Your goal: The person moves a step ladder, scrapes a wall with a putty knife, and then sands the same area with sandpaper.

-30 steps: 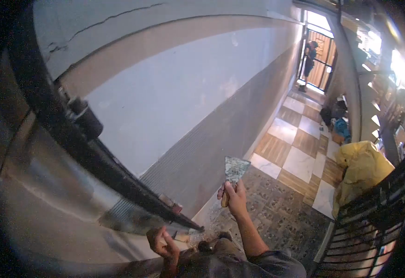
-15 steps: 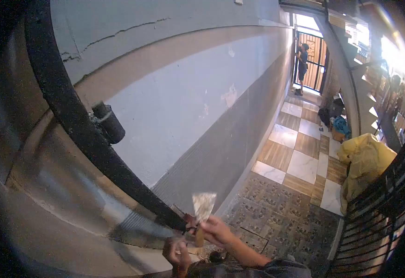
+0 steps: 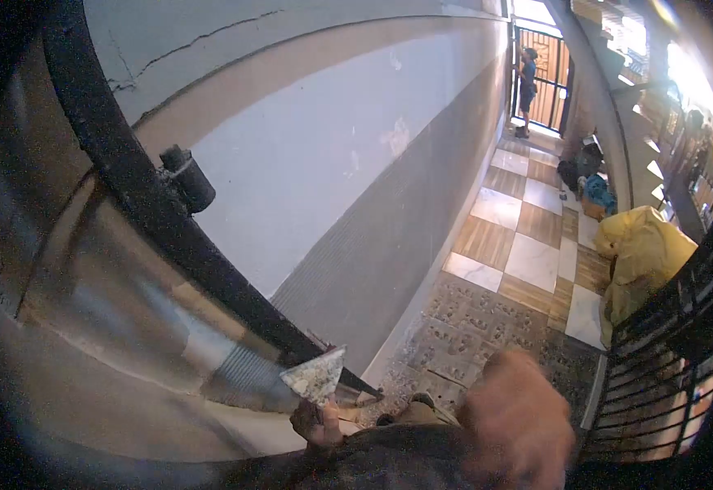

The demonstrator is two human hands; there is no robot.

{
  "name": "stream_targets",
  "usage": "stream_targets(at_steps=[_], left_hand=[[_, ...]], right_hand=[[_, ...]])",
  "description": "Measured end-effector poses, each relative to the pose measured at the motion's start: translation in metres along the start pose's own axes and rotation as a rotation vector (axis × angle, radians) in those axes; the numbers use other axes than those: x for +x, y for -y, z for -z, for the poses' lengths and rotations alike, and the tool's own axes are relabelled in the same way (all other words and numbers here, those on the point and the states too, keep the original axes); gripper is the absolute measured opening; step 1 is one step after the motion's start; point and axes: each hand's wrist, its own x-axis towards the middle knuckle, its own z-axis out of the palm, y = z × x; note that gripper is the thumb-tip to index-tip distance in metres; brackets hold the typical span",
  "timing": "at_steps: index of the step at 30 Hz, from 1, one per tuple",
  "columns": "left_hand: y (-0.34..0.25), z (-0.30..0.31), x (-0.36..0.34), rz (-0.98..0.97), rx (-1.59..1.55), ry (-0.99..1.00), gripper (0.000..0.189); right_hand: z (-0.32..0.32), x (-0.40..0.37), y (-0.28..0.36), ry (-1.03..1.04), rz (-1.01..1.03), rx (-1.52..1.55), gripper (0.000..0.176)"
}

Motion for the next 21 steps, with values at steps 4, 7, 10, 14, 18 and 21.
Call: stream_targets(at_steps=[4,7,10,14,18,21], left_hand=[[0.008,0.005,-0.009,0.297,-0.099,-0.091,0.024],[-0.005,0.009,0.009,0.11,-0.029,0.007,0.021],[-0.003,0.002,0.006,0.124,-0.096,-0.101,0.02],[-0.004,0.018,0.003,0.256,0.037,0.022,0.021],[-0.012,0.015,0.013,0.277,-0.075,-0.012,0.038],[0.007,0.023,0.0,0.257,-0.039,0.025,0.035]], right_hand=[[0.003,0.062,0.044,-0.006,0.2,-0.156,0.002],[0.002,0.039,0.022,-0.095,0.679,-0.161,0.017],[-0.024,0.071,0.019,-0.168,0.385,-0.259,0.011],[-0.02,0.072,0.048,0.032,-0.347,-0.537,0.012],[-0.021,0.081,0.013,-0.016,0.296,0.012,0.015],[-0.021,0.079,0.021,0.008,0.233,-0.008,0.016]])
